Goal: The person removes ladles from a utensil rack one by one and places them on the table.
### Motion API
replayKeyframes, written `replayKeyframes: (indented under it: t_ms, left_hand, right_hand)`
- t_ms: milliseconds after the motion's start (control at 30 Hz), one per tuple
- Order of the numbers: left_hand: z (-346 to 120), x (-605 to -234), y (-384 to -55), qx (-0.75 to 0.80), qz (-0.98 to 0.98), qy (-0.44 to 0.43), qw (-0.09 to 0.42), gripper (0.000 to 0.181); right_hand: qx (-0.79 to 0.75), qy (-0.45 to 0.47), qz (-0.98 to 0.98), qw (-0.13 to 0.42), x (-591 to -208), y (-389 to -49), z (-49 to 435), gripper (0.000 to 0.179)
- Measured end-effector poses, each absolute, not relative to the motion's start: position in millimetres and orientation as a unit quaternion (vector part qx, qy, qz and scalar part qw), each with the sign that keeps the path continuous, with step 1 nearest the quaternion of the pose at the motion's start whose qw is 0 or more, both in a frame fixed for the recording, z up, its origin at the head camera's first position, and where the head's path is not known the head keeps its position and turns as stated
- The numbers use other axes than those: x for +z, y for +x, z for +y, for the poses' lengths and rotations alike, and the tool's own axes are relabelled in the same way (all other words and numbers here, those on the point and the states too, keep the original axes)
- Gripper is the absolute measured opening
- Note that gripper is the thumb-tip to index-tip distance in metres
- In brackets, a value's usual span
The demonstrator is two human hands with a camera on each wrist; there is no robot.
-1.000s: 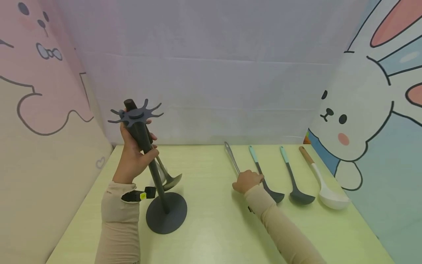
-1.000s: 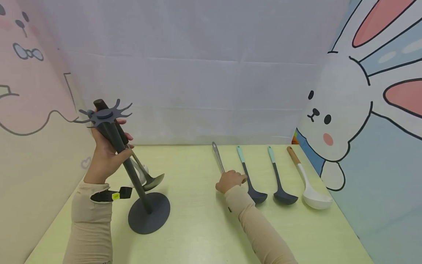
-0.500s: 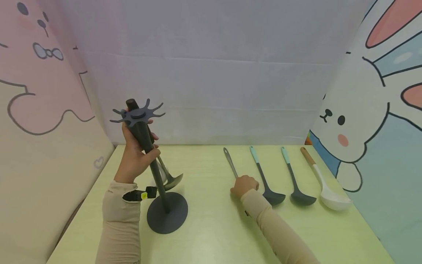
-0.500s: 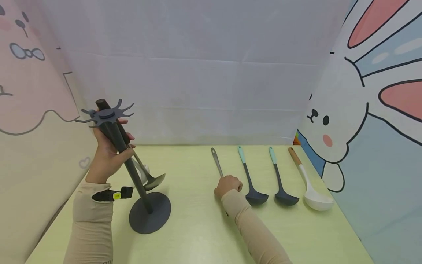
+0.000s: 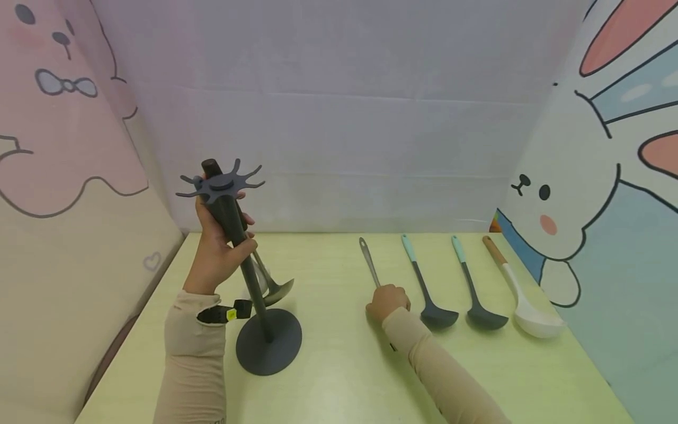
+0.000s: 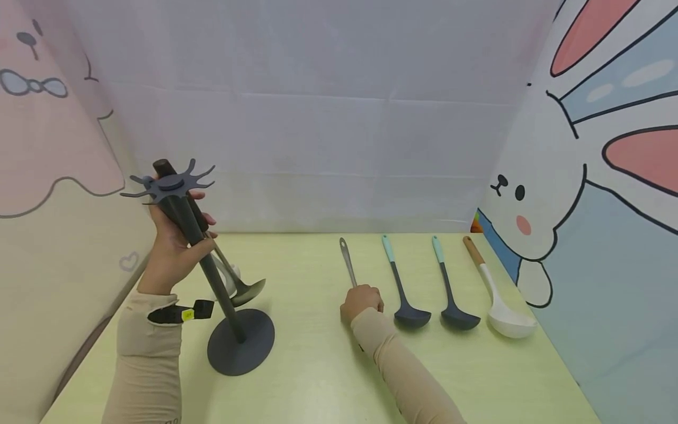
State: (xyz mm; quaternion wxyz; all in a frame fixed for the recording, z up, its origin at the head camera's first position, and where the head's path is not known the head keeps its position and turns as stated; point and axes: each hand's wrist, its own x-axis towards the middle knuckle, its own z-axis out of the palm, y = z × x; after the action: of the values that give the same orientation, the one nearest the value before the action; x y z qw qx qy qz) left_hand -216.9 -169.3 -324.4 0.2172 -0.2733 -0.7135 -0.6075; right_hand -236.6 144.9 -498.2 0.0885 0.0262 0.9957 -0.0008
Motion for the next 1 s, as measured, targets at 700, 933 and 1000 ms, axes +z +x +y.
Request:
replayKeyframes:
  t_ms: [700,933,1000]
  left_hand:
    - [-153.8,-341.4,-207.7,-0.48,-0.752,-0.164,0.421,0.101]
    - [-137.4,-346.9,-206.1,-0.429,-0.675,-0.097,0.593,0.074]
    - [-134.2,-349.2,-203.9,-0.433,-0.665,-0.093,0.601,0.065]
  right_hand:
    - [-0.065,-0.031,0.997,0.002,-489.0,-237.5,155.4,0.054]
    - [-0.086,-0.07,0.991,-0.075,-479.6,-235.2,155.7,0.055]
    - [-0.101,-0.084,0.986,-0.105,-477.8,-234.3,156.2,0.052]
